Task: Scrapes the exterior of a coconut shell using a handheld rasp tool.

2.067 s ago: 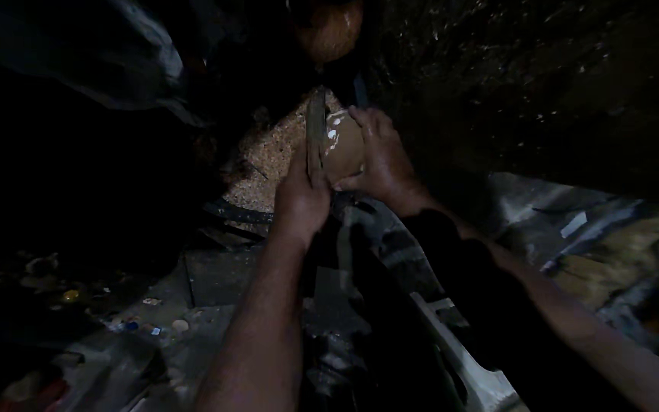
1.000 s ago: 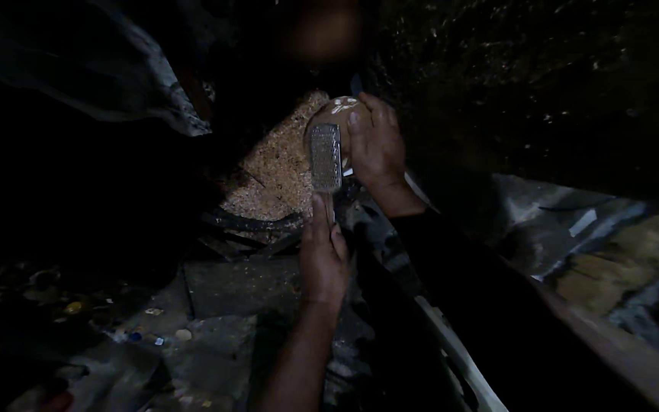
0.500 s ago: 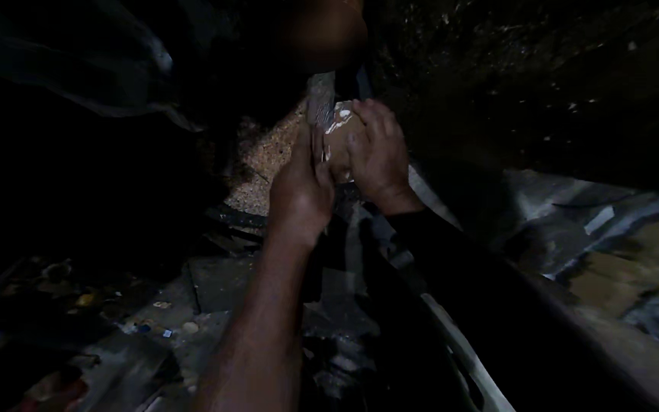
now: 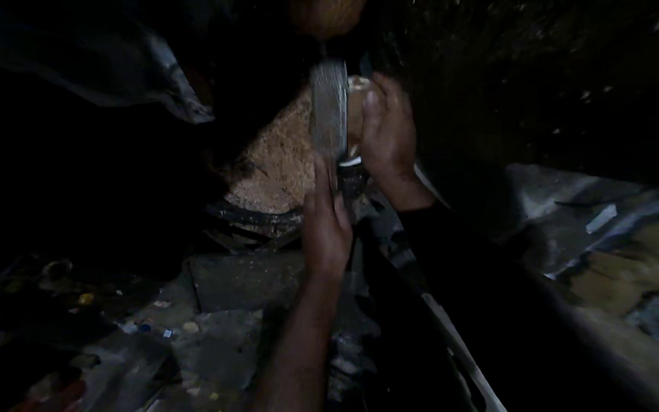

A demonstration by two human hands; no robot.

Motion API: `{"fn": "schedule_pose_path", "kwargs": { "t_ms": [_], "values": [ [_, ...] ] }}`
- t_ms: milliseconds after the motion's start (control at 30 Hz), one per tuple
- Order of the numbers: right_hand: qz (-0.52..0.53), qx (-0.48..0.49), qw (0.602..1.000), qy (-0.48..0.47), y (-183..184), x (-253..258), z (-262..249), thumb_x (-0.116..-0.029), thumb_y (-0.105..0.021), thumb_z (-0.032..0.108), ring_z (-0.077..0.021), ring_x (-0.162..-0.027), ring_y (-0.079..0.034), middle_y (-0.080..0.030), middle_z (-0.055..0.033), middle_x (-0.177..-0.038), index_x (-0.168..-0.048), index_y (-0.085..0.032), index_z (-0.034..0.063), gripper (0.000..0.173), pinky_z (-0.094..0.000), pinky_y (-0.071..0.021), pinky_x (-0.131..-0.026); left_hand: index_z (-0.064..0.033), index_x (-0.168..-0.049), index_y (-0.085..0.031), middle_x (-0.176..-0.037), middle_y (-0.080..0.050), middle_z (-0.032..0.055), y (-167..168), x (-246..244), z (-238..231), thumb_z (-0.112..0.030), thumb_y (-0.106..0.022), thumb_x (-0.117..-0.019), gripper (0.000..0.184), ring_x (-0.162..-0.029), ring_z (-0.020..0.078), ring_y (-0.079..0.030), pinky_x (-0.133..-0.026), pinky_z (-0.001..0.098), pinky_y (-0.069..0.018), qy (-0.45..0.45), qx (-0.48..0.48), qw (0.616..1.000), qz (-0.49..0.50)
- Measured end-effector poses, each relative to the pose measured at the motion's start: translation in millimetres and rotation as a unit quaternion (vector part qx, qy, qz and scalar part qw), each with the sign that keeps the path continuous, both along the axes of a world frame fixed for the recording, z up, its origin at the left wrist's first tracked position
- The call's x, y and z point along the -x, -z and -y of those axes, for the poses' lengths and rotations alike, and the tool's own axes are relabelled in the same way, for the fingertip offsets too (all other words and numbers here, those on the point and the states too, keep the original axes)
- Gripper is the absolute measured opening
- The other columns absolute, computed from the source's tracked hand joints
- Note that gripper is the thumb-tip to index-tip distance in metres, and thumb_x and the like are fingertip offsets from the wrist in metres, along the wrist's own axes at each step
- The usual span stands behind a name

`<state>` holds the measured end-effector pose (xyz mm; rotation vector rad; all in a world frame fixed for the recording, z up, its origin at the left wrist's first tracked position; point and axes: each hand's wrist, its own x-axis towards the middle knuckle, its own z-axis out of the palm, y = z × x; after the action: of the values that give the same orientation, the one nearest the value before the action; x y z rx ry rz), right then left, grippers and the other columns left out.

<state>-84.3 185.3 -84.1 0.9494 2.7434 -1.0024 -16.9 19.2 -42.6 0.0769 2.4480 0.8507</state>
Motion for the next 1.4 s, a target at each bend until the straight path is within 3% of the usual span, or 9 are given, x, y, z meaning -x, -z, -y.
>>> {"fn": "schedule_pose_path", "kwargs": {
  "t_ms": [133, 367, 500, 633, 733, 900, 1067, 1267, 1400],
  "values": [
    [-0.007, 0.028, 0.996, -0.088, -2, -13, -32, -0.1098, -0.03, 0.029, -0.0216, -0.142, -0.048, -0.051, -0.0063, -0.154, -0.154, -0.047, 0.0157, 0.049, -0.0447, -0.0415, -0.118, -0.0239, -0.165, -0.022, -0.155, -0.05, 0.0095, -12, -50, 30, -0.026, -0.049, -0.1064, 0.065, -0.128, 0.0192, -0.061, -0.104, 0.0425, -0.054, -0.045, -0.095, 0.993, 0.045],
    [0.141, 0.084, 0.986, -0.005, -89, -2, -4, -0.1052, -0.055, 0.04, -0.0334, -0.141, -0.049, -0.042, -0.0148, -0.16, -0.156, -0.043, 0.0174, 0.058, -0.0514, -0.0417, -0.113, -0.0328, -0.165, -0.017, -0.128, -0.067, 0.0137, -32, 59, -5, -0.031, -0.047, -0.1094, 0.063, -0.089, 0.0265, -0.071, -0.077, 0.0502, -0.0606, -0.041, -0.058, 0.984, 0.165],
    [0.03, -0.011, 0.999, -0.023, -28, -6, -13, -0.1034, -0.049, 0.047, -0.0266, -0.13, -0.059, -0.058, -0.0095, -0.145, -0.146, -0.056, 0.0192, 0.051, -0.0489, -0.0514, -0.104, -0.0317, -0.166, -0.015, -0.149, -0.054, 0.0092, -50, -25, 23, -0.029, -0.05, -0.108, 0.068, -0.108, 0.0195, -0.069, -0.091, 0.0437, -0.0601, -0.015, -0.051, 0.99, 0.129],
    [-0.078, -0.083, 0.987, -0.115, 9, -21, -12, -0.1044, -0.037, 0.049, -0.0286, -0.135, -0.054, -0.059, -0.0117, -0.144, -0.141, -0.062, 0.0174, 0.054, -0.0496, -0.0462, -0.11, -0.0274, -0.166, -0.016, -0.115, -0.068, 0.0167, -51, 59, 5, -0.031, -0.048, -0.109, 0.066, -0.082, 0.0268, -0.07, -0.073, 0.0497, -0.0609, 0.004, -0.02, 0.981, 0.194],
    [-0.076, -0.081, 0.984, -0.137, 8, -25, -15, -0.1063, -0.031, 0.045, -0.0287, -0.137, -0.053, -0.058, -0.0119, -0.146, -0.141, -0.062, 0.0184, 0.054, -0.0487, -0.0455, -0.112, -0.0319, -0.165, -0.016, -0.124, -0.068, 0.0142, -47, 85, -9, -0.026, -0.051, -0.1071, 0.068, -0.094, 0.0277, -0.072, -0.081, 0.0526, -0.0601, 0.028, -0.032, 0.983, 0.18],
    [-0.055, -0.051, 0.994, -0.085, 3, -15, -19, -0.1073, -0.032, 0.04, -0.0247, -0.136, -0.054, -0.06, -0.0085, -0.144, -0.141, -0.061, 0.0155, 0.051, -0.0465, -0.0463, -0.111, -0.0299, -0.166, -0.016, -0.133, -0.063, 0.0145, -70, -4, 14, -0.024, -0.062, -0.1017, 0.08, -0.101, 0.0255, -0.07, -0.086, 0.0467, -0.0604, 0.031, 0.01, 0.986, 0.164],
    [-0.092, -0.089, 0.98, -0.154, 11, -25, -14, -0.1058, -0.03, 0.041, -0.0301, -0.139, -0.051, -0.06, -0.0119, -0.145, -0.14, -0.063, 0.016, 0.054, -0.0492, -0.0415, -0.115, -0.0303, -0.165, -0.019, -0.116, -0.07, 0.0153, -48, 99, -14, -0.027, -0.051, -0.1067, 0.066, -0.092, 0.0301, -0.071, -0.08, 0.0537, -0.0596, 0.076, 0.011, 0.984, 0.16],
    [-0.062, -0.065, 0.992, -0.088, 7, -16, -15, -0.1071, -0.031, 0.037, -0.0247, -0.139, -0.052, -0.059, -0.0079, -0.145, -0.14, -0.062, 0.0165, 0.05, -0.0458, -0.0445, -0.114, -0.033, -0.166, -0.015, -0.128, -0.063, 0.0161, -51, -17, 19, -0.032, -0.052, -0.1064, 0.07, -0.094, 0.0266, -0.071, -0.078, 0.047, -0.062, 0.06, 0.035, 0.992, 0.102],
    [-0.086, -0.067, 0.992, -0.064, 10, -16, -12, -0.1068, -0.032, 0.035, -0.0244, -0.137, -0.053, -0.061, -0.0092, -0.142, -0.14, -0.062, 0.0134, 0.049, -0.0452, -0.0465, -0.112, -0.0263, -0.166, -0.017, -0.129, -0.064, 0.0175, -35, 48, -5, -0.026, -0.054, -0.1062, 0.07, -0.1, 0.0303, -0.07, -0.086, 0.0521, -0.0594, 0.031, -0.005, 0.991, 0.132]
  ]
}}
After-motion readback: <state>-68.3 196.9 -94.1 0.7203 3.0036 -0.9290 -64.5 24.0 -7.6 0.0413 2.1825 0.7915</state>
